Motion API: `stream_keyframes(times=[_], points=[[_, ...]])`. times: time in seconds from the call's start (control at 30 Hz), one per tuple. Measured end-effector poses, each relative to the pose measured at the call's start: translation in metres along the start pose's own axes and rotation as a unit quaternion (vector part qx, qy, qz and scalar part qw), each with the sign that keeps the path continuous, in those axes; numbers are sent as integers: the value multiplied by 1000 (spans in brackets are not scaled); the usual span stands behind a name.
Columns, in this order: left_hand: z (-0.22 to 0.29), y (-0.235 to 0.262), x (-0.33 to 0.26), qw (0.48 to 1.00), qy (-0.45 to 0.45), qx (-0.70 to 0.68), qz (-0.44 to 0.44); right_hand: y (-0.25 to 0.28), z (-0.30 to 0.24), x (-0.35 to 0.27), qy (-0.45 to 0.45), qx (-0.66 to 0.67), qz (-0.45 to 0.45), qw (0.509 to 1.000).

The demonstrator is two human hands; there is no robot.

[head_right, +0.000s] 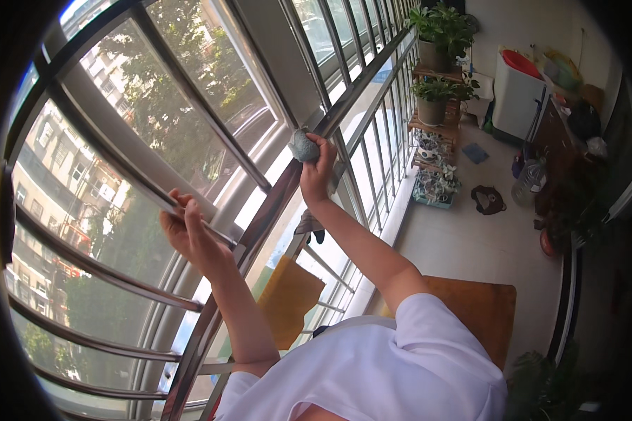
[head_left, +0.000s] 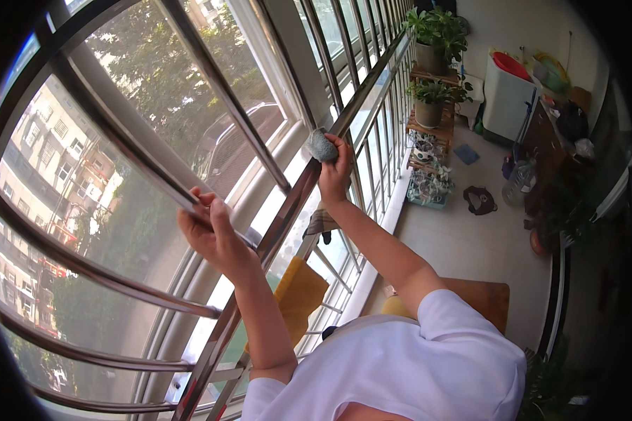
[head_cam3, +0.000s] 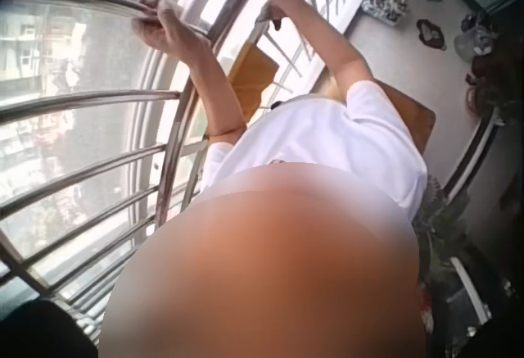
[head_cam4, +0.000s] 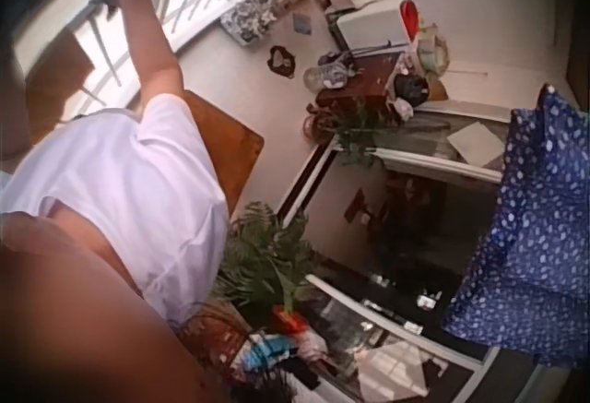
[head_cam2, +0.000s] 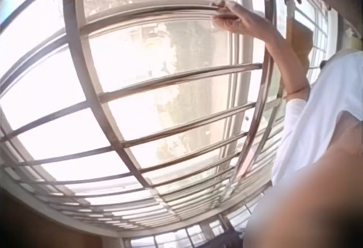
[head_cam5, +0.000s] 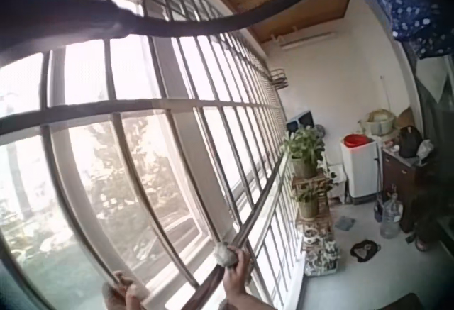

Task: The person wipes a metal clothes-drying rack and the surrounding window frame with a cloth.

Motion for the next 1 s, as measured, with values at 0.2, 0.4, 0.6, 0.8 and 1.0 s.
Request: stream_keyframes(times=[0.2,0.4,0.6,0.8,1.0], points=[[37,-68,-39,784,-485,369,117,29,71,96,-1,-39,51,998],[-71,-236,-4,858,-289,338,-256,58,133,174,-30,-70,68,995],[-162,-282,49,931,-103,315,-151,80,192,251,-41,-100,88,990],[-229,-294,73,987,51,88,-122,104,244,330,-8,-194,118,974],[-230,-293,66,987,49,124,-90,113,266,359,-56,-213,112,969]])
Point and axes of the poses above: each hand's wrist, its own x-axis towards the middle knuckle, its own y-axis out of the back of the hand, z = x × y, the point moved 7 cm from there along x, towards the middle knuckle, and after that the axes turned 9 degrees about -z, right-handed, at the moved point
